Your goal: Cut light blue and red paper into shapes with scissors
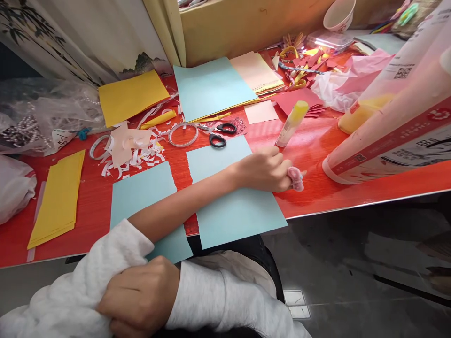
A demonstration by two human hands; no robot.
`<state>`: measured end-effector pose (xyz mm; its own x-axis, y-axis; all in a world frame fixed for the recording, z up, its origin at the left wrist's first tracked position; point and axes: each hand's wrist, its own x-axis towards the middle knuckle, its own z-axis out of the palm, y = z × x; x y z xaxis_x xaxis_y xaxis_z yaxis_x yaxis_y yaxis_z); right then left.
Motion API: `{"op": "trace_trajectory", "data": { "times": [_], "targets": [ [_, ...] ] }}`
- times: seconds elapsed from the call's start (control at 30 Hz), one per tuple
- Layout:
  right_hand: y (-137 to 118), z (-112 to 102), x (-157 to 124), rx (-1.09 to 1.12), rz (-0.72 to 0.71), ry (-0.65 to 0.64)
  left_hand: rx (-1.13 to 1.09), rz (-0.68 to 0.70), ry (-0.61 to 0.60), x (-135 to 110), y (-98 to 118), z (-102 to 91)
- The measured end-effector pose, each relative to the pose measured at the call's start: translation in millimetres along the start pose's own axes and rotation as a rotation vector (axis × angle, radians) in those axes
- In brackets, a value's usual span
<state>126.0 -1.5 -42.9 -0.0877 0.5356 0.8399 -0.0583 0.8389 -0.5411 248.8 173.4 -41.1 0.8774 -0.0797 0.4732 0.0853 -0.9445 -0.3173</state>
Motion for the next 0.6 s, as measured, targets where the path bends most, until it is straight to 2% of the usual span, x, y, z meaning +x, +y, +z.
{"op": "trace_trajectory", "data": {
  "times": [0.1, 0.23, 0.3, 0.47, 0.6],
  "targets": [
    [0.7, 1.7, -3.0, 0.012, 0.006, -0.004, 0.028, -0.033, 0.033, -0.2, 1.2, 3.4],
    [1.9, 5.0, -8.0, 0.010, -0.006, 0.004, 0.097, -0.315, 0.170, -0.2, -4.2, 12.6],
    [2.4, 6.5, -9.0, -0.030, -0.016, -0.003, 0.128, -0.392, 0.173, -0.3, -8.4, 15.9],
    [2.0, 6.8, -4.6, -0.082, -0.048, 0.033, 0.141, -0.369, 0.127, -1.6, -10.5, 21.3],
    [1.2, 4.6, -4.2, -0.097, -0.038, 0.026, 0.078, -0.268, 0.143, -2.2, -0.8, 24.7]
  ]
}}
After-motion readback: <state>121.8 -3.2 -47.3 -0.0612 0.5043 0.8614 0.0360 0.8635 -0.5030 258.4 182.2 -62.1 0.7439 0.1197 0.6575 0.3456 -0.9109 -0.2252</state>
